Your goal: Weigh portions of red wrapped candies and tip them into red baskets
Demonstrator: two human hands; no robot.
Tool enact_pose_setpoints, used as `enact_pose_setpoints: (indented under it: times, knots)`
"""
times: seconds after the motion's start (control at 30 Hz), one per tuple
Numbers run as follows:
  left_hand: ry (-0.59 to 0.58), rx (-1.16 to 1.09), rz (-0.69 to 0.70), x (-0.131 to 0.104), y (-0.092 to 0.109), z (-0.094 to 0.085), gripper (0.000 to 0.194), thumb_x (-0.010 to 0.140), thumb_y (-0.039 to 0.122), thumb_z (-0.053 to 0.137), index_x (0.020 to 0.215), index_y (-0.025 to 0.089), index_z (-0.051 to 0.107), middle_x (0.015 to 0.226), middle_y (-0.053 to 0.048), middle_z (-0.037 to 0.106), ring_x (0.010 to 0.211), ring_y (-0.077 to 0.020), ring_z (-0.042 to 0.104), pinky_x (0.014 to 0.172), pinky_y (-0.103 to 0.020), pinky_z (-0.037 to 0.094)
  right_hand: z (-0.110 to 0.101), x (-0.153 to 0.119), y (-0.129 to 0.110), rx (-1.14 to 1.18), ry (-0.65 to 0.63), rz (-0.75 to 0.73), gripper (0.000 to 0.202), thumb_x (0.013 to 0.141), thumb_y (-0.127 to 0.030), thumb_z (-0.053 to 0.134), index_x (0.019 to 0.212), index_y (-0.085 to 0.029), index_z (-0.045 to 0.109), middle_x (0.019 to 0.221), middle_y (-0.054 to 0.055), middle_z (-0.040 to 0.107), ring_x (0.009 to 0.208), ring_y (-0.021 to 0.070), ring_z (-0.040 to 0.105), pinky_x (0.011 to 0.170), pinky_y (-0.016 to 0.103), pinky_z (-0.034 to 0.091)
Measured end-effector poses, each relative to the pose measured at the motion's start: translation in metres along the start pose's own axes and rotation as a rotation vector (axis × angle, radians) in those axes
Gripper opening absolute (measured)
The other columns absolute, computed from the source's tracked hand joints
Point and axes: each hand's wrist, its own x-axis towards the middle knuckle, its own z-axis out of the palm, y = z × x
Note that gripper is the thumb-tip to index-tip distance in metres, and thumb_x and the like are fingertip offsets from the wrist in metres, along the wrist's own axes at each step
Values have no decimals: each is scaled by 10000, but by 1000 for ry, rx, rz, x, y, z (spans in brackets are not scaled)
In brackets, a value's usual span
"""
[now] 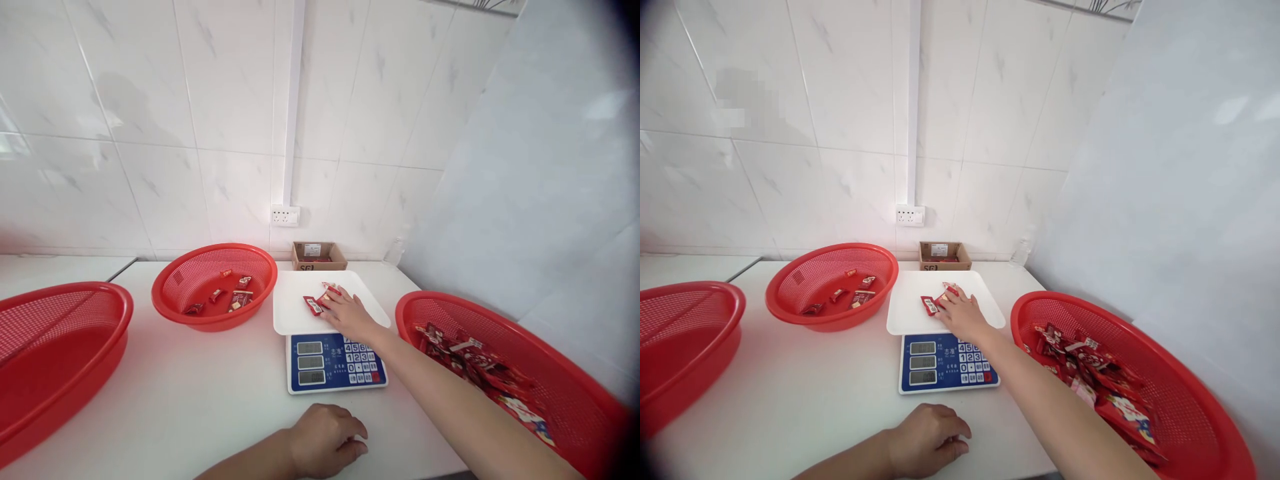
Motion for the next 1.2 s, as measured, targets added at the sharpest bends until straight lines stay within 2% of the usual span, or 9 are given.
enact_pose_setpoints:
  times: [0.2, 0.33, 0.43, 0.53, 0.6, 0.67, 0.77, 0.97, 1.2]
  knots:
    - [-17, -14, -12, 0, 1, -3, 205, 868, 297, 477, 1022, 230, 595, 867, -21, 659, 776, -180, 614, 688, -227, 452, -13, -16, 47, 139, 162, 20, 541, 853, -514, 317, 1338, -276, 343, 1428, 23, 290, 1329, 253, 144, 1052, 453, 195]
    - [-20, -60, -25, 2, 1, -3, 200, 873, 286, 457, 1013, 229, 589, 870, -18, 645, 787, -174, 600, 705, -231, 443, -36, -48, 108, 102, 317, 285, 490, 857, -379, 363, 1308, -190, 391, 1370, 78, 383, 1272, 209, 310, 1054, 364, 239]
    - [-30, -95, -29, 3, 1, -2, 197, 876, 267, 442, 1001, 227, 589, 861, -18, 637, 791, -175, 589, 704, -236, 435, -40, -87, 152, 35, 241, 541, 494, 837, -298, 398, 1292, -105, 398, 1341, 144, 412, 1237, 228, 368, 1022, 353, 279]
    - [-43, -111, -28, 4, 0, -1, 205, 878, 257, 430, 1006, 228, 588, 867, -22, 634, 792, -180, 584, 697, -244, 432, -29, -129, 176, 32, 2, 584, 520, 746, -297, 542, 1231, -118, 480, 1273, 149, 491, 1170, 255, 449, 967, 347, 342]
    - [-47, -122, -32, 3, 0, 0, 210, 879, 258, 427, 1012, 228, 587, 867, -23, 633, 791, -180, 582, 697, -246, 431, -20, -149, 182, 39, -128, 563, 600, 624, -264, 661, 1196, -153, 521, 1250, 131, 515, 1120, 265, 493, 925, 333, 378]
    - [-46, -137, -40, 3, -1, 0, 214, 880, 258, 427, 1022, 230, 585, 877, -23, 632, 801, -180, 582, 702, -246, 431, -15, -160, 181, 23, -178, 562, 606, 553, -188, 692, 1145, -183, 563, 1191, 111, 563, 1039, 260, 547, 860, 314, 416]
    - [-37, -152, -48, 3, -2, 0, 217, 879, 259, 430, 1031, 236, 582, 898, -22, 632, 818, -180, 582, 716, -247, 430, -22, -164, 178, -3, -183, 549, 386, 617, -102, 584, 980, -224, 637, 987, 52, 658, 876, 211, 608, 750, 272, 439]
    - [-35, -165, -51, 3, -3, 0, 210, 883, 264, 427, 1014, 236, 588, 894, -20, 632, 814, -177, 583, 717, -244, 431, -49, -161, 185, 74, 33, 530, 298, 703, -113, 480, 953, -215, 606, 1016, 15, 647, 918, 156, 588, 790, 229, 416]
    - [-38, -152, -56, 4, -3, 2, 206, 875, 250, 439, 1018, 234, 586, 884, -21, 632, 816, -181, 579, 712, -248, 430, -52, -153, 191, 30, 239, 605, 207, 707, -187, 528, 889, -212, 624, 928, 14, 677, 851, 168, 610, 741, 242, 432]
